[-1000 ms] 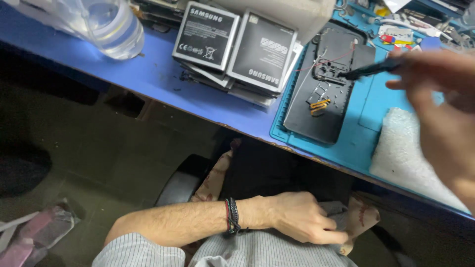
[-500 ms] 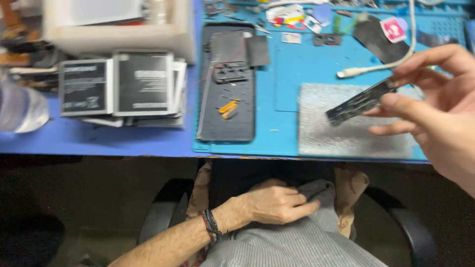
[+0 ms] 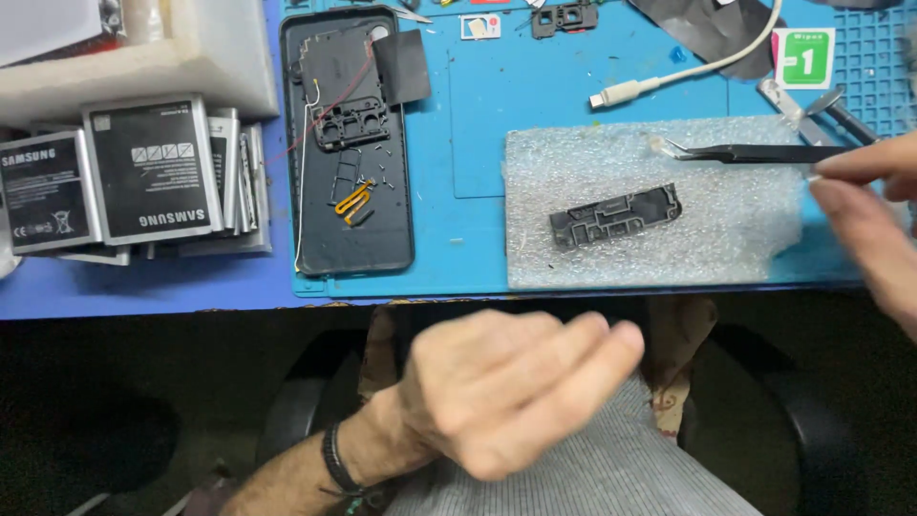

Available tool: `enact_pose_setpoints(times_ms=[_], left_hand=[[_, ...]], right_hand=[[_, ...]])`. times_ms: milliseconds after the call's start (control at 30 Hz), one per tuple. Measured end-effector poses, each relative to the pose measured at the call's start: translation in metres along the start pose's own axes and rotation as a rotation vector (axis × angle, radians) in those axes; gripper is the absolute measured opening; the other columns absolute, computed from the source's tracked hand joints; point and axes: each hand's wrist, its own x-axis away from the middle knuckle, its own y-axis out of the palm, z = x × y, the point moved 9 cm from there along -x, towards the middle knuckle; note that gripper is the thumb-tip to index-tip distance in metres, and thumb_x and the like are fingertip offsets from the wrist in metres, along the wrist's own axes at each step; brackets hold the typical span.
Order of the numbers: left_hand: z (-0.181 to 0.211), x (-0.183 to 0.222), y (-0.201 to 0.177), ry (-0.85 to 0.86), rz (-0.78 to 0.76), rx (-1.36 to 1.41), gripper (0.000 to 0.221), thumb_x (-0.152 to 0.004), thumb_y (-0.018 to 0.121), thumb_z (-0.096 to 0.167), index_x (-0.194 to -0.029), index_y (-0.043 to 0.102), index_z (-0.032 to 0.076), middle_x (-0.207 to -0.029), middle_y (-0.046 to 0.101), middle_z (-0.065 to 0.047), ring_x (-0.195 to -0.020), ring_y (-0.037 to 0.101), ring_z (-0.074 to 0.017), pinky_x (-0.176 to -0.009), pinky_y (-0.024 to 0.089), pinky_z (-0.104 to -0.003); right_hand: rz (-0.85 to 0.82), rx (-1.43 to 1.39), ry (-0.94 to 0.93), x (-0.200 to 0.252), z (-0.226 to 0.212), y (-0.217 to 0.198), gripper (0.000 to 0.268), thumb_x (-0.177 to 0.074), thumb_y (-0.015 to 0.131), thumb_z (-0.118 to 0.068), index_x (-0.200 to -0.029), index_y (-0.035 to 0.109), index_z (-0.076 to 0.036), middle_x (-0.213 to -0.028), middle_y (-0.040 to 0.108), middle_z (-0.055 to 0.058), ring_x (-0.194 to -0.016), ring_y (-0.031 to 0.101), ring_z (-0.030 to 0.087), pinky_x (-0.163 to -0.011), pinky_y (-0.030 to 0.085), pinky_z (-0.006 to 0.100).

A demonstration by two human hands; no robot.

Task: Cleaning and inspecting small electronic components during a mobile phone repair process

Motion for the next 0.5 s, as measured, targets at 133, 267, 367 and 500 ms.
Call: enact_pose_setpoints(times_ms=[133, 267, 367, 500], left_hand=[[-0.038, -0.026, 0.000, -0.288, -0.059, -0.128, 0.026, -0.110, 0.072, 0.018, -0.124, 0.075, -0.004, -0.114, 0.075, -0.012, -0.097, 0.060, -0.0317, -0.092, 0.056, -0.041], [-0.060, -0.024, 0.021, -0.398, -0.205, -0.168, 0.047, -0.103, 0.088, 0.030, -0.127, 0.065, -0.004, -0.118, 0.061, -0.016, -0.100, 0.052, -0.0345, -0.090, 0.051, -0.045], [-0.066, -0.024, 0.025, -0.428, -0.215, -0.132, 0.036, -0.103, 0.085, 0.027, -0.120, 0.067, 0.001, -0.115, 0.061, -0.013, -0.098, 0.052, -0.0339, -0.085, 0.047, -0.045], [-0.071, -0.022, 0.024, -0.452, -0.197, -0.042, 0.020, -0.108, 0.075, 0.022, -0.118, 0.069, 0.006, -0.116, 0.066, -0.007, -0.102, 0.055, -0.0309, -0.084, 0.043, -0.043]], right_hand=[[0.184, 0.378, -0.518, 0.086, -0.213, -0.035, 0.023, -0.121, 0.075, -0.013, -0.140, 0.080, 0.000, -0.138, 0.072, 0.017, -0.121, 0.064, 0.029, -0.076, 0.046, 0.036], [0.176, 0.347, -0.915, 0.104, -0.256, -0.032, 0.035, -0.113, 0.081, 0.003, -0.145, 0.074, 0.015, -0.137, 0.070, 0.030, -0.127, 0.065, 0.043, -0.116, 0.051, 0.052], [0.189, 0.321, -0.931, 0.101, -0.251, -0.031, 0.028, -0.116, 0.079, 0.011, -0.143, 0.074, 0.014, -0.136, 0.071, 0.030, -0.127, 0.066, 0.044, -0.118, 0.051, 0.052], [0.149, 0.275, -0.943, 0.097, -0.237, -0.031, 0.022, -0.120, 0.065, 0.014, -0.142, 0.069, 0.015, -0.139, 0.069, 0.033, -0.126, 0.066, 0.047, -0.115, 0.050, 0.054]])
